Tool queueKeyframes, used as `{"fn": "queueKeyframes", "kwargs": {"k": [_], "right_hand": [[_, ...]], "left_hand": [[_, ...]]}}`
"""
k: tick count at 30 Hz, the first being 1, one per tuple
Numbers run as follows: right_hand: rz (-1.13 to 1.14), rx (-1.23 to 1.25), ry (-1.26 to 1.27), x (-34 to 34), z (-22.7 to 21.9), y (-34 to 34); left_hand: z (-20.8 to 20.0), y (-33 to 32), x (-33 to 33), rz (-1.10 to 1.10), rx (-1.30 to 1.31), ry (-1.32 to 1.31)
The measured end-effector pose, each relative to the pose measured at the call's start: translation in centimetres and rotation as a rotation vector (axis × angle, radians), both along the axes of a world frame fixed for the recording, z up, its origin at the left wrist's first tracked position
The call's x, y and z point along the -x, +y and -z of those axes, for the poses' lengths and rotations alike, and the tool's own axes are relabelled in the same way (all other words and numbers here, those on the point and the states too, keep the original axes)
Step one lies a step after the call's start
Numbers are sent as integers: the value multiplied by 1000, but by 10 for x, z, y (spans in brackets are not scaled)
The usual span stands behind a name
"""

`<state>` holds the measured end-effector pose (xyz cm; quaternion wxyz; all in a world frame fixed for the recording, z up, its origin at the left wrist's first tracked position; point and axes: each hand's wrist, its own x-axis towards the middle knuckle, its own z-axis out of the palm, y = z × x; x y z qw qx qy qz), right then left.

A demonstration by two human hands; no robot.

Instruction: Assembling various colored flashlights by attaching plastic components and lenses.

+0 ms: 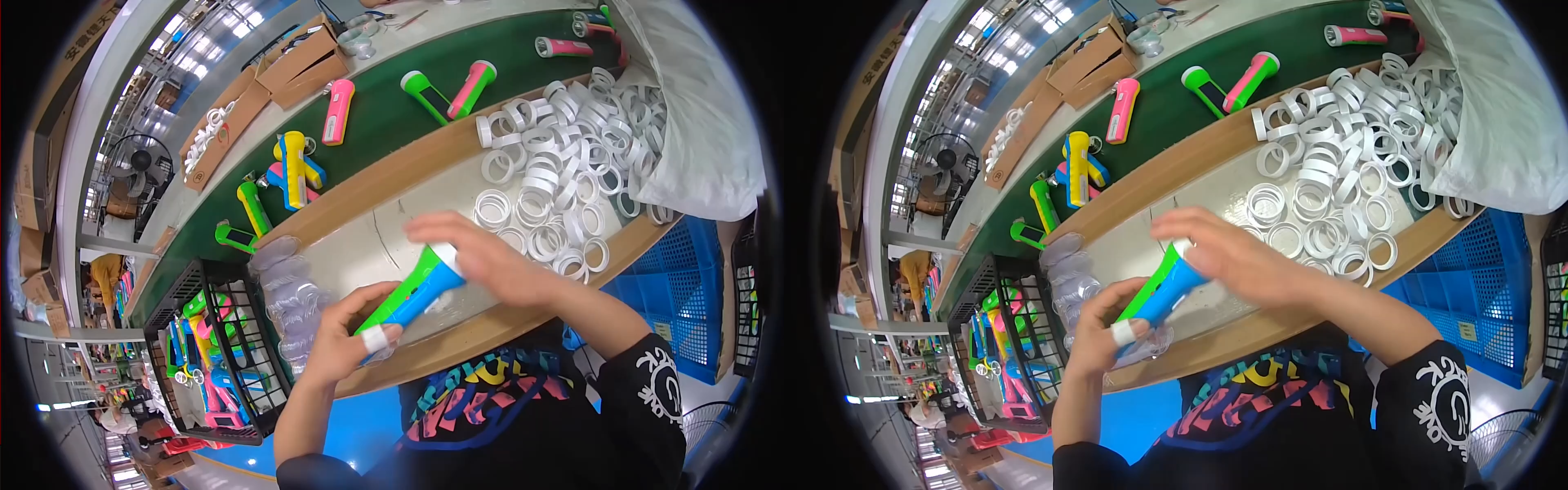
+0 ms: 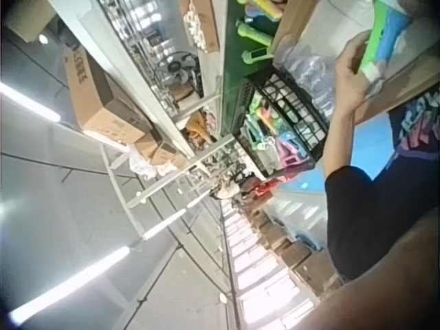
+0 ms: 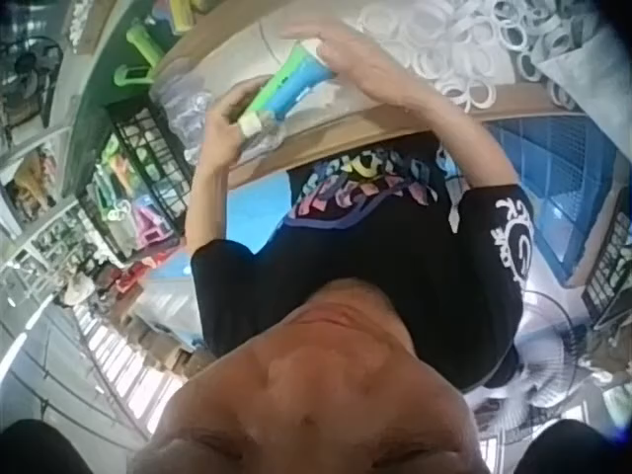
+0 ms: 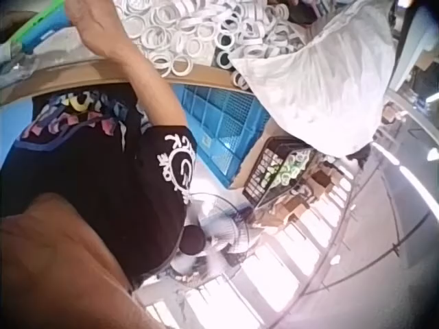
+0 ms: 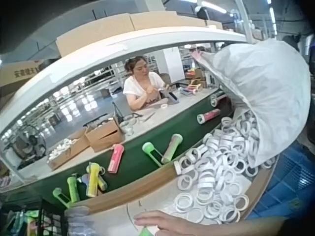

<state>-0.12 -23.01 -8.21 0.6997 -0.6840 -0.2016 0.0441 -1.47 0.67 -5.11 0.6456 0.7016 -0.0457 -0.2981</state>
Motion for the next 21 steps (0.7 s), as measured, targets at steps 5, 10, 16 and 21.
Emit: {"fn": "queueKeyframes", "kwargs": {"k": [5, 10, 16, 21], "right_hand": [[196, -25, 229, -18, 43, 7], [120, -136, 542, -3, 13, 4], [101, -22, -44, 5, 12, -12], [133, -132, 416, -16, 26, -6]], "left_hand": [[10, -33, -4, 353, -809, -1291], [30, -19, -1, 242, -619, -1131], [-8, -32, 1, 295, -320, -593], [37, -37, -7, 247, -409, -1079]]}}
